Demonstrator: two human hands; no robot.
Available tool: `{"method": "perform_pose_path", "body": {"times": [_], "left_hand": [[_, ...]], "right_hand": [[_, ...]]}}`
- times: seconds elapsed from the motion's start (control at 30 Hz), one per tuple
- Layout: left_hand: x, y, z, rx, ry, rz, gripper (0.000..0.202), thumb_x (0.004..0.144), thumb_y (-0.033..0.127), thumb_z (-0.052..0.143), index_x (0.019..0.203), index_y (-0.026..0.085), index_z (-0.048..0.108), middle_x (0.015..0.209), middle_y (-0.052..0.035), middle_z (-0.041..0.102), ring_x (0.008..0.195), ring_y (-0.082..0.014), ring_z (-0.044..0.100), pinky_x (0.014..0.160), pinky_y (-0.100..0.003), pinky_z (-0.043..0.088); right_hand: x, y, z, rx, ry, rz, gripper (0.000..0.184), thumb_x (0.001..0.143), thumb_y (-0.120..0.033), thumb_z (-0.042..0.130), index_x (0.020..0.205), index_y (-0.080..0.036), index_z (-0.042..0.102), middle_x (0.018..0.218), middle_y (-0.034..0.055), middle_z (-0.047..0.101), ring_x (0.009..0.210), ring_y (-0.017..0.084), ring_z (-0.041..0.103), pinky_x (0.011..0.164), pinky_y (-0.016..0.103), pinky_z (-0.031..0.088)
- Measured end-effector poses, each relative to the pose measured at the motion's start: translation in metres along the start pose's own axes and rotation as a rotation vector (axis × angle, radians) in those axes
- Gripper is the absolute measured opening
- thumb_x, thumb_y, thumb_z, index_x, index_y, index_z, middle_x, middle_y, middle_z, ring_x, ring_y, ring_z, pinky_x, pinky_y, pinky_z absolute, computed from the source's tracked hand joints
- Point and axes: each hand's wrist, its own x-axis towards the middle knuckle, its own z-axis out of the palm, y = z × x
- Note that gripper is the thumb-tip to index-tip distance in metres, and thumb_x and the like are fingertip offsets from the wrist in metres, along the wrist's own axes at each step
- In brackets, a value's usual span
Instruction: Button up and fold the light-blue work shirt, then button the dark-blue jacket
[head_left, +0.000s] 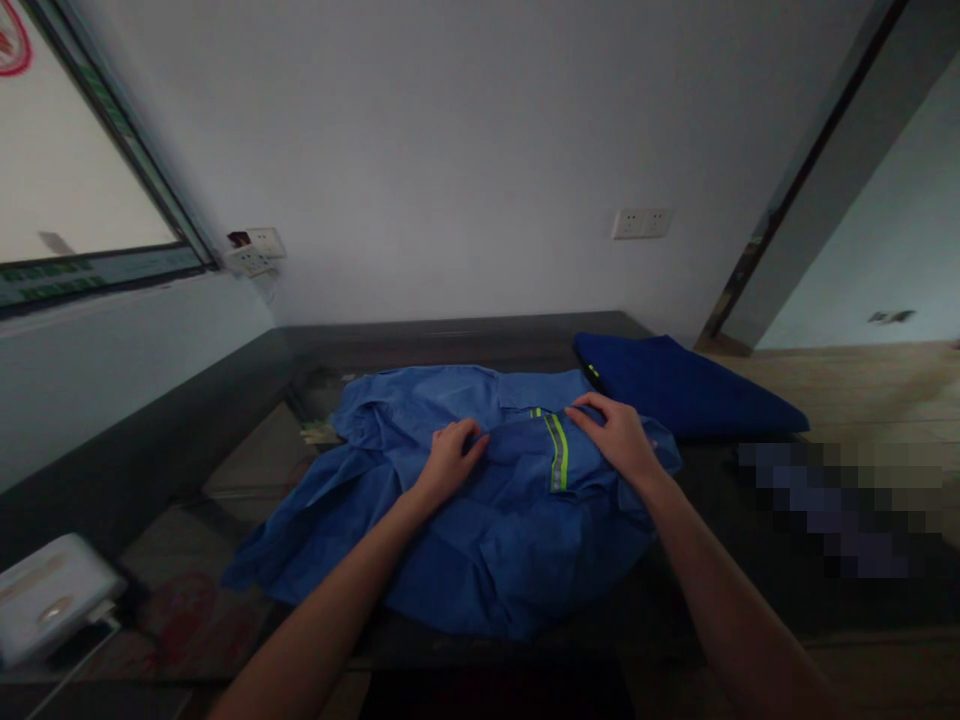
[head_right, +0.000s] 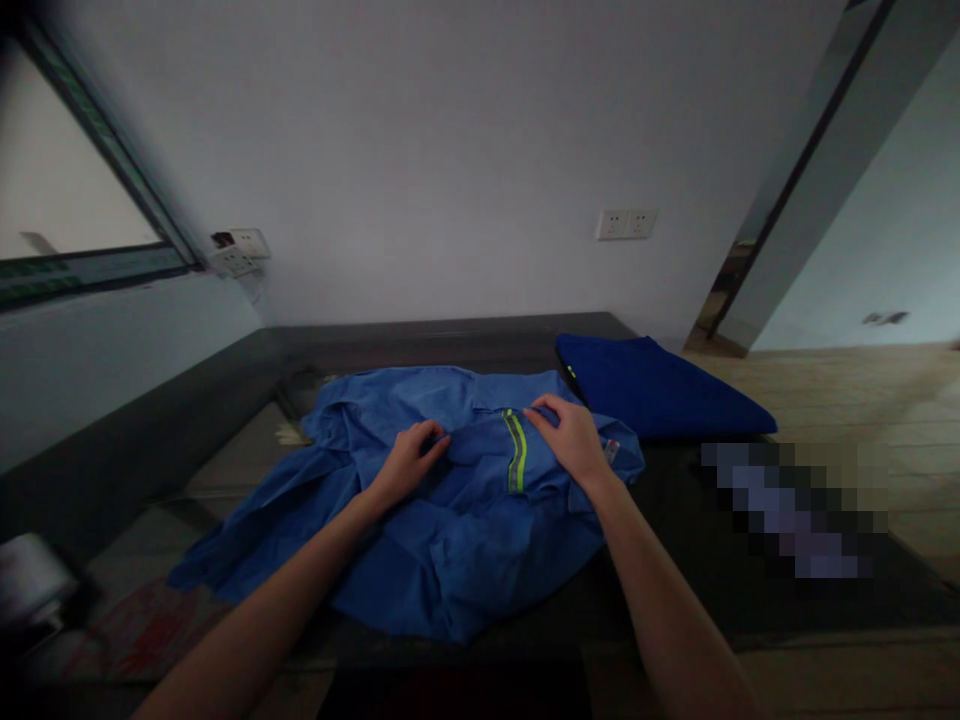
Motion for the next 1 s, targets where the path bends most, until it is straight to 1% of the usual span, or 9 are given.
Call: {"method": "perform_pose_path", "body": {"times": [0.1,0.17,0.33,0.43,0.53,0.67,0.77,0.93,1.0], "left_hand": [[-0.001,0.007,-0.003,-0.094,-0.01,0.016,0.013,0.088,0.028,0.048,0.082,0.02,0.056,0.074,0.0,0.061,0.07,-0.0157,0.056,0.068,-0.026,0.04],[-0.002,0.009,-0.004,-0.134,-0.009,0.034,0.013,0.088,0.028,0.048,0.082,0.02,0.056,0.072,0.001,0.061,0.065,-0.0142,0.055,0.065,-0.024,0.039],[-0.009,0.019,0.001,-0.186,-0.078,0.04,0.013,0.089,0.029,0.047,0.089,0.02,0.056,0.082,-0.0001,0.064,0.073,-0.0152,0.058,0.069,-0.025,0.041],[-0.016,0.032,0.004,-0.223,-0.171,0.042,0.015,0.09,0.029,0.045,0.096,0.02,0.055,0.092,-0.002,0.066,0.081,-0.0164,0.06,0.073,-0.026,0.044],[-0.021,0.043,0.005,-0.256,-0.206,0.058,0.015,0.089,0.027,0.048,0.1,0.02,0.055,0.098,-0.0032,0.066,0.086,-0.0173,0.061,0.078,-0.027,0.045],[-0.021,0.045,0.006,-0.24,-0.186,0.033,0.015,0.084,0.023,0.053,0.099,0.02,0.055,0.101,-0.0036,0.067,0.092,-0.0186,0.062,0.083,-0.028,0.046],[-0.018,0.041,0.005,-0.219,-0.153,0.009,0.014,0.085,0.023,0.052,0.099,0.021,0.053,0.102,-0.0043,0.066,0.097,-0.0192,0.062,0.086,-0.029,0.046],[-0.016,0.035,0.002,-0.192,-0.09,0.0,0.018,0.088,0.021,0.048,0.106,0.021,0.047,0.096,-0.0038,0.065,0.093,-0.0188,0.062,0.084,-0.03,0.047],[-0.016,0.035,0.0,-0.178,-0.063,0.019,0.019,0.09,0.021,0.046,0.109,0.021,0.045,0.094,-0.0038,0.064,0.09,-0.0184,0.062,0.082,-0.03,0.047]], "right_hand": [[-0.004,-0.021,0.011,-0.114,0.053,-0.091,0.023,0.086,-0.027,0.054,0.104,-0.02,0.066,0.103,0.011,0.066,0.101,0.029,0.058,0.089,0.044,0.042],[-0.007,-0.038,0.022,-0.111,0.03,-0.157,0.026,0.088,-0.023,0.05,0.11,-0.021,0.065,0.107,0.011,0.065,0.106,0.029,0.055,0.094,0.045,0.039],[-0.012,-0.059,0.048,-0.091,-0.266,-0.249,0.034,0.088,-0.011,0.044,0.115,-0.022,0.061,0.115,0.0082,0.064,0.11,0.023,0.055,0.106,0.049,0.029],[-0.014,-0.057,0.052,-0.146,-0.37,-0.216,0.027,0.086,-0.008,0.046,0.103,-0.018,0.065,0.105,0.0082,0.065,0.103,0.022,0.057,0.108,0.051,0.026],[-0.014,-0.05,0.049,-0.135,-0.359,-0.192,0.021,0.083,-0.006,0.049,0.09,-0.017,0.064,0.096,0.0072,0.063,0.098,0.021,0.057,0.104,0.045,0.031],[-0.015,-0.032,0.047,-0.016,-0.374,-0.216,0.022,0.08,-0.003,0.049,0.092,-0.017,0.061,0.097,0.007,0.061,0.097,0.02,0.055,0.09,0.035,0.041],[-0.015,-0.021,0.047,0.005,-0.363,-0.22,0.02,0.079,-0.004,0.053,0.092,-0.018,0.06,0.091,0.0059,0.063,0.09,0.02,0.054,0.083,0.034,0.042],[-0.014,-0.018,0.048,-0.004,-0.348,-0.135,0.002,0.082,-0.018,0.059,0.083,-0.017,0.06,0.08,0.0054,0.063,0.08,0.02,0.055,0.074,0.032,0.04],[-0.014,-0.02,0.049,0.051,-0.401,-0.107,0.008,0.086,-0.021,0.057,0.082,-0.017,0.062,0.08,0.0053,0.065,0.078,0.02,0.057,0.073,0.031,0.04]]}}
